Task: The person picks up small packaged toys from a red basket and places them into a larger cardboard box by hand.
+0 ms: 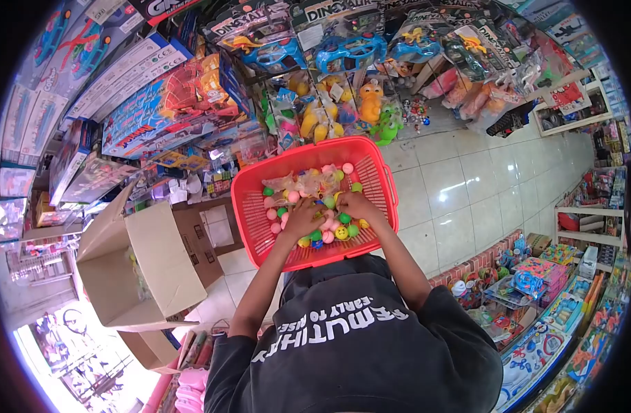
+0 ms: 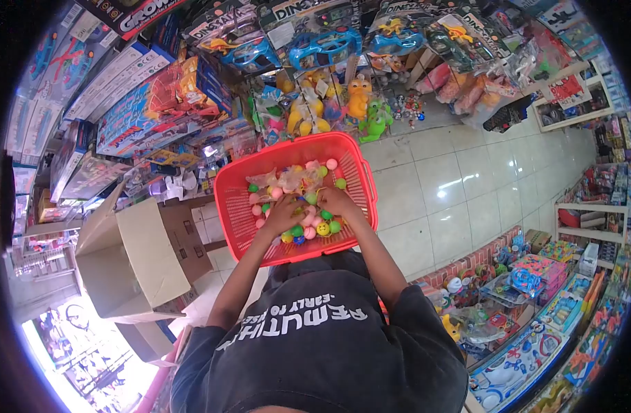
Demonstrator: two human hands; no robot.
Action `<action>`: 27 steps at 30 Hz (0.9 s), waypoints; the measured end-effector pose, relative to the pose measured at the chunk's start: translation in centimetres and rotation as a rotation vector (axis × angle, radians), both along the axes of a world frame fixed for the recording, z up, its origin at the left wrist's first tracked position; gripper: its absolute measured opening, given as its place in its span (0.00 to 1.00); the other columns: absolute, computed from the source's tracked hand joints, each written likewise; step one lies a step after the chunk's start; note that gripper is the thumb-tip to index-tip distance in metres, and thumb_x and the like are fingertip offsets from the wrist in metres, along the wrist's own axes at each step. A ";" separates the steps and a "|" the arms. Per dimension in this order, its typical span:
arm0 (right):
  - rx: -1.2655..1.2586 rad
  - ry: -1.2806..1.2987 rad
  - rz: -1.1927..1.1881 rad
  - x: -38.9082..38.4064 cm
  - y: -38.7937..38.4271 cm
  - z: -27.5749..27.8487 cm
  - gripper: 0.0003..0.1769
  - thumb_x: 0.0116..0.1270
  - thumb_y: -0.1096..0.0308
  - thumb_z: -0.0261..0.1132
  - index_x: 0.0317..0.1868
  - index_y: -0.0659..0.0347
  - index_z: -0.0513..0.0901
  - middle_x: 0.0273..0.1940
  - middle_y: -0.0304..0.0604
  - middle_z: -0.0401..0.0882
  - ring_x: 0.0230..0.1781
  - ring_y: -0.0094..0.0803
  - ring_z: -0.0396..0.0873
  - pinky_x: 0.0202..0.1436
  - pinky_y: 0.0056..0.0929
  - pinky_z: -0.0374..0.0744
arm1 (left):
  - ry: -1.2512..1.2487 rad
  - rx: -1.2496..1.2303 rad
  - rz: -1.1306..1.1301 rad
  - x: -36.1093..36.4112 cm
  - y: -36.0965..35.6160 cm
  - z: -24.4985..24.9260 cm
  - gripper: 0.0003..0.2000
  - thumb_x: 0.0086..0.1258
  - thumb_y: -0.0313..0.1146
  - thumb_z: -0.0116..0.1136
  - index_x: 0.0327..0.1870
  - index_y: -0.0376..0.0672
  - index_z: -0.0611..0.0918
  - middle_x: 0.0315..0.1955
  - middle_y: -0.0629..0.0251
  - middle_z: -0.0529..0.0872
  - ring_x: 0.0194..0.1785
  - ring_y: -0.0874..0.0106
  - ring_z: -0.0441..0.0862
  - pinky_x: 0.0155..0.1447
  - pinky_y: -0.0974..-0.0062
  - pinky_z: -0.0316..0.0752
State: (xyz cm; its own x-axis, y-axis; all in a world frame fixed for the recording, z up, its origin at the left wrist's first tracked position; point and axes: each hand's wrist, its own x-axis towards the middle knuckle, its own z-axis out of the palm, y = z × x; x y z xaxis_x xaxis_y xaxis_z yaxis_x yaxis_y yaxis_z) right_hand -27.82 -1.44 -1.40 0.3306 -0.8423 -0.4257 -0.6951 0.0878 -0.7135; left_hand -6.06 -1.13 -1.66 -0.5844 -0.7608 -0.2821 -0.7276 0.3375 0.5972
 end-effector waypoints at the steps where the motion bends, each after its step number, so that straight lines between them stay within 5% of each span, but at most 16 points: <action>1: 0.001 -0.075 0.067 0.1 0.0 0.1 0.12 0.50 0.65 0.64 0.36 0.57 0.81 0.34 0.46 0.81 0.39 0.42 0.79 0.44 0.37 0.76 | 0.094 -0.004 0.010 0.5 -0.1 -1.0 0.20 0.55 0.49 0.55 0.50 0.57 0.78 0.58 0.61 0.68 0.63 0.55 0.60 0.62 0.49 0.56; 5: 0.153 0.091 0.226 1.2 1.0 0.9 0.13 0.49 0.62 0.66 0.37 0.55 0.82 0.36 0.47 0.80 0.40 0.43 0.78 0.47 0.36 0.75 | 0.146 -0.024 0.018 0.9 0.4 -0.4 0.19 0.55 0.48 0.56 0.49 0.55 0.78 0.58 0.60 0.67 0.62 0.55 0.61 0.61 0.50 0.59; 7: -0.050 0.223 0.245 1.4 1.8 1.1 0.16 0.48 0.59 0.68 0.37 0.54 0.82 0.44 0.48 0.76 0.49 0.45 0.73 0.52 0.41 0.71 | 0.090 -0.028 -0.003 0.3 0.7 1.5 0.21 0.55 0.49 0.57 0.50 0.55 0.77 0.58 0.58 0.66 0.63 0.54 0.60 0.61 0.50 0.60; 10: 0.000 0.336 0.318 1.9 1.9 1.9 0.24 0.45 0.51 0.69 0.41 0.54 0.81 0.50 0.47 0.70 0.57 0.45 0.65 0.57 0.47 0.64 | 0.025 -0.098 -0.036 0.3 1.0 1.2 0.24 0.54 0.50 0.58 0.52 0.54 0.75 0.58 0.55 0.66 0.63 0.52 0.60 0.61 0.50 0.59; 16: 0.004 0.449 0.391 2.8 2.6 0.5 0.30 0.42 0.41 0.66 0.43 0.52 0.81 0.50 0.51 0.69 0.56 0.50 0.64 0.57 0.51 0.63 | 0.232 0.072 -0.035 1.6 0.3 -0.3 0.22 0.57 0.44 0.58 0.53 0.50 0.74 0.58 0.51 0.64 0.62 0.50 0.61 0.63 0.57 0.60; 23: 0.042 0.379 0.377 2.5 1.8 -1.4 0.27 0.42 0.41 0.66 0.38 0.52 0.83 0.49 0.52 0.71 0.56 0.53 0.64 0.56 0.52 0.62 | 0.308 0.034 0.071 1.9 0.8 0.3 0.21 0.62 0.41 0.55 0.56 0.47 0.72 0.59 0.49 0.63 0.64 0.52 0.61 0.64 0.61 0.59; 27: 0.135 0.326 0.418 2.3 0.4 1.2 0.28 0.42 0.42 0.66 0.37 0.55 0.82 0.41 0.50 0.75 0.48 0.46 0.72 0.50 0.40 0.68 | 0.268 -0.040 0.126 1.8 1.0 0.0 0.20 0.61 0.37 0.57 0.56 0.50 0.73 0.60 0.49 0.62 0.61 0.51 0.64 0.61 0.61 0.64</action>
